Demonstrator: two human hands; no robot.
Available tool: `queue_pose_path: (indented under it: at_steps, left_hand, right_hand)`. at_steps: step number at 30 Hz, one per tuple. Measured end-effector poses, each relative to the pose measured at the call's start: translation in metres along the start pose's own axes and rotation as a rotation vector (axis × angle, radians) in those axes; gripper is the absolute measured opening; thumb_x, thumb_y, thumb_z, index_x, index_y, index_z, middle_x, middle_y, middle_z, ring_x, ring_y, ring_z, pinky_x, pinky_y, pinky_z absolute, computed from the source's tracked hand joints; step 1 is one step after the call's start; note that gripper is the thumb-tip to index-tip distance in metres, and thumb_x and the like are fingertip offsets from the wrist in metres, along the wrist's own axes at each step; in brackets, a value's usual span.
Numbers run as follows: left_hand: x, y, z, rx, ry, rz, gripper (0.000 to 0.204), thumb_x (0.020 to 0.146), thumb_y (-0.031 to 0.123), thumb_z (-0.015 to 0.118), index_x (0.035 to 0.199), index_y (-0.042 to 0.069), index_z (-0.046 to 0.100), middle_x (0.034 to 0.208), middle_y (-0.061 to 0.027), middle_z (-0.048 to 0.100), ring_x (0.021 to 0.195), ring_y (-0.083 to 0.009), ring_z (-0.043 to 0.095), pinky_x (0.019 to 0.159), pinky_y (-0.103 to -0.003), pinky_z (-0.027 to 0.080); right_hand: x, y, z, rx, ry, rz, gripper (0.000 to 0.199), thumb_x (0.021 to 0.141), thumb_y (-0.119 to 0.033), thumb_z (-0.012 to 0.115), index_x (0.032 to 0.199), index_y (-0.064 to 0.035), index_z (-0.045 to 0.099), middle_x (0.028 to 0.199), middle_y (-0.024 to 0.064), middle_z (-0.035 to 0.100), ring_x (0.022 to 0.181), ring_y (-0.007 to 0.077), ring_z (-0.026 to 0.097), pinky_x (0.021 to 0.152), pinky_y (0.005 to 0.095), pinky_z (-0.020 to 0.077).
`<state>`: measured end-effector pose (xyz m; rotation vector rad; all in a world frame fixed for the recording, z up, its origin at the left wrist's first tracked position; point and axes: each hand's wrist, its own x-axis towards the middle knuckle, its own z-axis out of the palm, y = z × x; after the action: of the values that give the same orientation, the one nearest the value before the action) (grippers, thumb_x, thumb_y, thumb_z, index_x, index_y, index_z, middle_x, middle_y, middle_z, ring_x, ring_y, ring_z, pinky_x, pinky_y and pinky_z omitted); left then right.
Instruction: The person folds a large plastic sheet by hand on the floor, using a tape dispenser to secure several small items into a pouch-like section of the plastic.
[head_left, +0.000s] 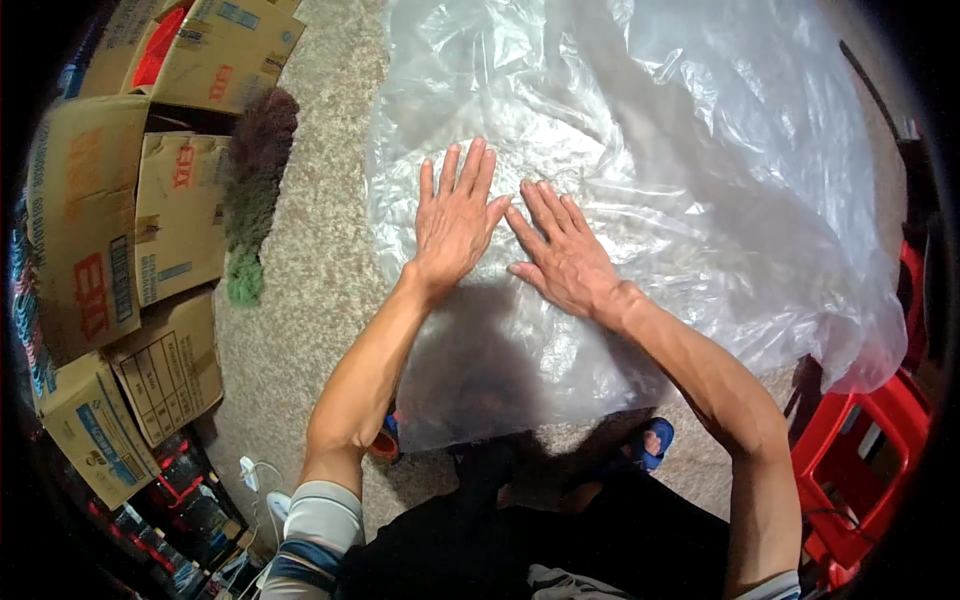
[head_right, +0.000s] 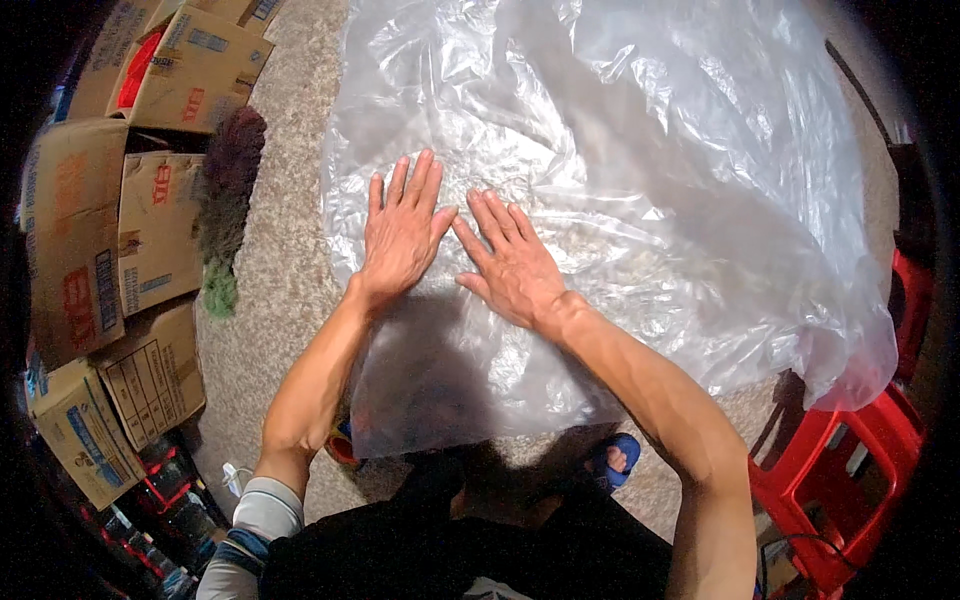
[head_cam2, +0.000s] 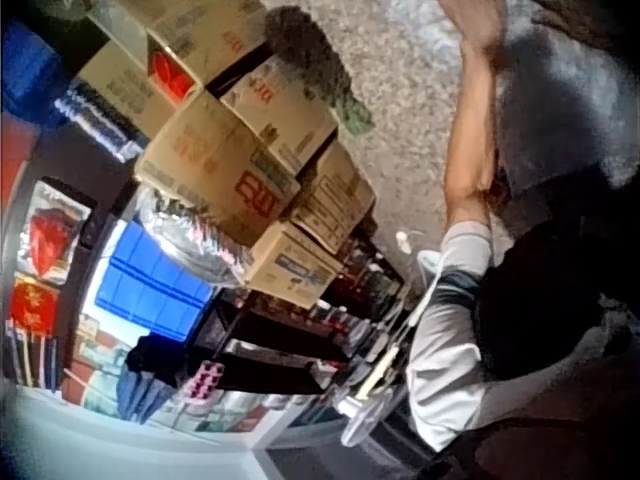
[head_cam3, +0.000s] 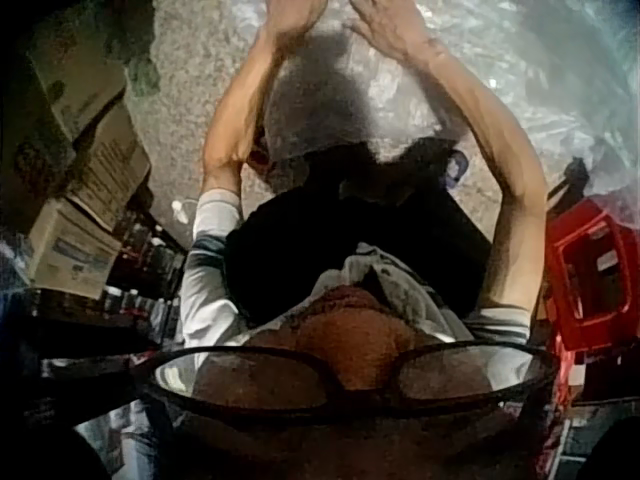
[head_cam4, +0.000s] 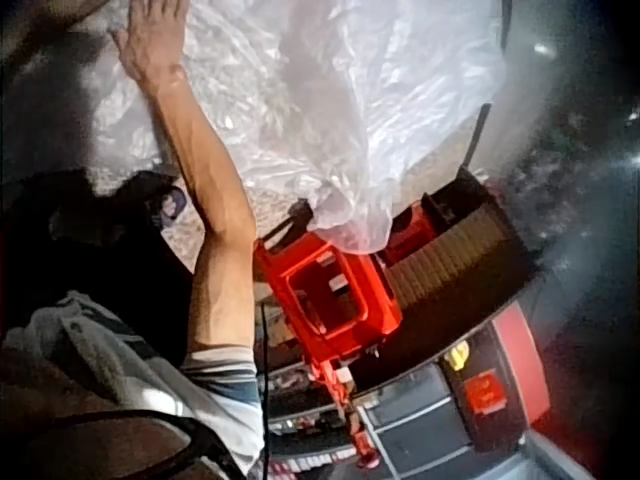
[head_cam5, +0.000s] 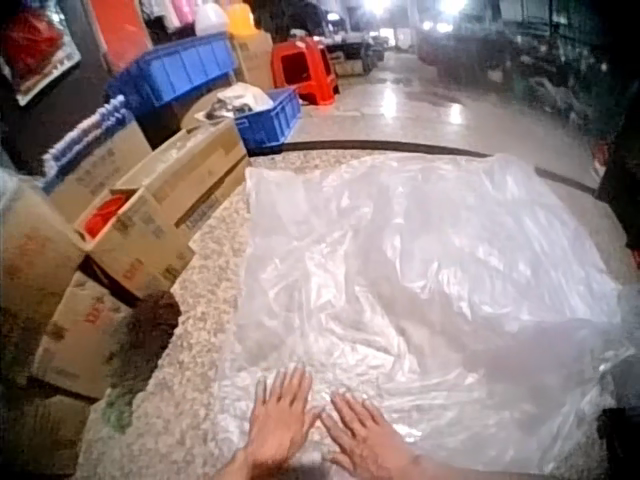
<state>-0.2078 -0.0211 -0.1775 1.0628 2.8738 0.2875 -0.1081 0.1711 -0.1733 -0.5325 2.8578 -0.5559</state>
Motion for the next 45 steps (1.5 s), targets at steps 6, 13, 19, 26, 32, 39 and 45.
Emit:
queue_pose_path:
  at_steps: [6, 13, 19, 26, 32, 39, 45]
  left_hand:
    - [0.011, 0.0, -0.009, 0.029, 0.055, -0.087, 0.06, 0.111, 0.035, 0.049, 0.156, -0.003, 0.044, 0.167, -0.0212, 0.037, 0.156, -0.0415, 0.029, 0.127, -0.058, 0.019]
    - [-0.012, 0.006, 0.004, -0.098, 0.032, 0.061, 0.057, 0.11, 0.031, 0.05, 0.152, -0.007, 0.047, 0.166, -0.0221, 0.038, 0.155, -0.0388, 0.035, 0.126, -0.056, 0.024]
    - [0.007, -0.012, 0.005, 0.016, 0.046, 0.035, 0.061, 0.107, 0.034, 0.057, 0.152, -0.006, 0.047, 0.164, -0.0221, 0.04, 0.15, -0.0425, 0.039, 0.124, -0.058, 0.027]
    - [0.0, -0.008, 0.018, 0.011, -0.018, -0.042, 0.07, 0.11, 0.039, 0.049, 0.164, -0.001, 0.029, 0.174, -0.0202, 0.021, 0.161, -0.0401, 0.018, 0.128, -0.059, 0.017]
    - [-0.002, -0.01, 0.02, 0.012, -0.002, -0.029, 0.072, 0.11, 0.041, 0.047, 0.165, -0.001, 0.025, 0.175, -0.0201, 0.015, 0.162, -0.0388, 0.014, 0.129, -0.059, 0.013]
    - [-0.024, 0.074, 0.029, 0.129, -0.136, 0.199, 0.071, 0.108, 0.048, 0.052, 0.162, 0.005, 0.036, 0.175, -0.0176, 0.02, 0.162, -0.0377, 0.014, 0.13, -0.055, 0.015]
    - [-0.056, 0.078, 0.025, -0.112, -0.091, 0.153, 0.069, 0.101, 0.042, 0.066, 0.161, 0.016, 0.042, 0.174, -0.0138, 0.024, 0.16, -0.0368, 0.02, 0.127, -0.058, 0.022]
  right_hand:
    - [-0.001, 0.003, -0.001, -0.062, -0.058, -0.01, 0.076, 0.108, -0.054, 0.046, 0.166, -0.0074, 0.03, 0.174, 0.0225, 0.016, 0.163, 0.0378, 0.01, 0.132, 0.0501, 0.0112]
    - [-0.002, 0.002, -0.005, -0.114, -0.101, -0.002, 0.078, 0.107, -0.055, 0.047, 0.166, -0.0078, 0.028, 0.174, 0.0223, 0.016, 0.163, 0.0381, 0.009, 0.132, 0.0502, 0.0116]
    - [-0.001, -0.001, -0.008, -0.069, -0.062, 0.002, 0.077, 0.107, -0.053, 0.048, 0.166, -0.0072, 0.028, 0.174, 0.0212, 0.018, 0.163, 0.0369, 0.013, 0.131, 0.0507, 0.0157]
    - [-0.024, 0.035, -0.015, -0.098, 0.032, 0.149, 0.07, 0.11, -0.044, 0.046, 0.163, -0.0018, 0.032, 0.174, 0.0168, 0.022, 0.162, 0.033, 0.018, 0.131, 0.0494, 0.0173]
    - [-0.031, 0.057, -0.032, -0.141, -0.016, 0.206, 0.07, 0.11, -0.043, 0.045, 0.163, -0.0006, 0.031, 0.175, 0.0153, 0.021, 0.162, 0.0321, 0.017, 0.131, 0.05, 0.0161]
    - [-0.036, 0.058, -0.021, -0.193, 0.018, 0.22, 0.074, 0.11, -0.047, 0.043, 0.165, 0.0, 0.027, 0.175, 0.0158, 0.018, 0.163, 0.032, 0.014, 0.131, 0.0514, 0.0137]
    - [-0.035, 0.056, -0.029, -0.221, -0.014, 0.208, 0.084, 0.107, -0.056, 0.045, 0.166, 0.0, 0.025, 0.175, 0.0182, 0.017, 0.163, 0.0342, 0.014, 0.131, 0.0538, 0.015]
